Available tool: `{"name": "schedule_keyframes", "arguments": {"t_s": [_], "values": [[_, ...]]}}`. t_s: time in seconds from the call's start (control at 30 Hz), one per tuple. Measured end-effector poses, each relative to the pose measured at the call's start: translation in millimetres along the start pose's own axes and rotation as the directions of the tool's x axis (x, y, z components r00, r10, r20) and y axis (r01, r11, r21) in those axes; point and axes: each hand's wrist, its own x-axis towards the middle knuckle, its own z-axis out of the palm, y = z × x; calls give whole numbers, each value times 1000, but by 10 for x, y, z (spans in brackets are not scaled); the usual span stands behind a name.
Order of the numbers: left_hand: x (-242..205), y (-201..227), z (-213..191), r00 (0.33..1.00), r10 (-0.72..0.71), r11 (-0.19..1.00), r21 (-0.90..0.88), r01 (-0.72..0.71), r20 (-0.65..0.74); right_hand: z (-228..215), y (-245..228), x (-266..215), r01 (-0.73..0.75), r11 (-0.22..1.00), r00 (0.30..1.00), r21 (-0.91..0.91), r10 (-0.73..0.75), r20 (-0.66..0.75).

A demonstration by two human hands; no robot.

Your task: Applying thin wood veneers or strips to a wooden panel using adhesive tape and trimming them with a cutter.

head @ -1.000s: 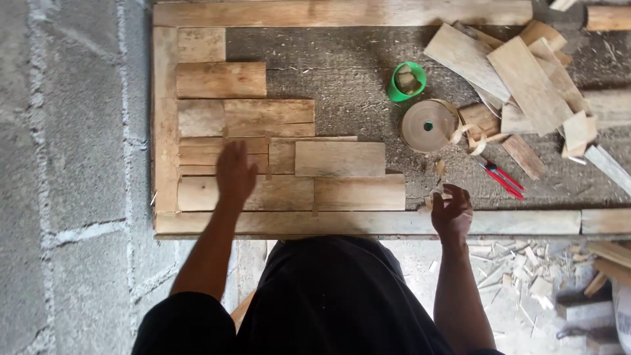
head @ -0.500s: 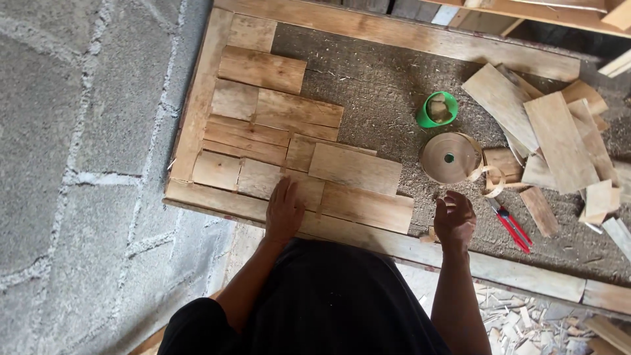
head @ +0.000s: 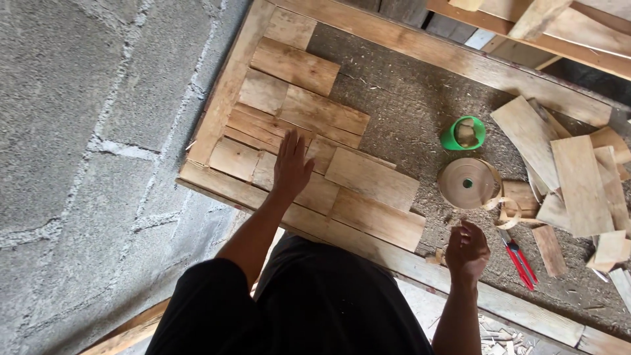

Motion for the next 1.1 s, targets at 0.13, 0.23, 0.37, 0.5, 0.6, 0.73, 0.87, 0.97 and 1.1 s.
{"name": "schedule_keyframes", "arguments": {"t_s": [0.13,0.23,0.37,0.5,0.6,0.73,0.87,0.97,1.1], "values": [[526,-416,159,999,35,996,78,-35,1,-23,-214,-185,-130,988,991,-78,131,18],[863,-656,211,991,-27,981,192,1,134,8,-228,-309,-110,989,994,-101,111,7],[1040,-900,291,972,-66,974,227,13,226,17,-395,-456,-87,986,996,-141,86,-12],[1087,-1039,336,968,-9,978,203,-44,250,50,-458,-529,-121,976,992,-180,122,-2],[1085,-1104,341,972,47,975,201,-95,232,101,-453,-556,-120,968,992,-219,126,10],[1103,-1125,299,973,131,969,185,-166,190,137,-647,-532,-154,969,987,-191,160,16],[1193,-1051,147,974,133,963,208,-171,183,178,-857,-485,-154,973,987,-171,161,30],[1249,-1026,69,967,122,959,224,-172,223,235,-875,-468,-161,973,984,-166,172,55],[1289,-1041,75,964,139,948,252,-196,228,304,-847,-454,-128,976,988,-178,141,63]]}}
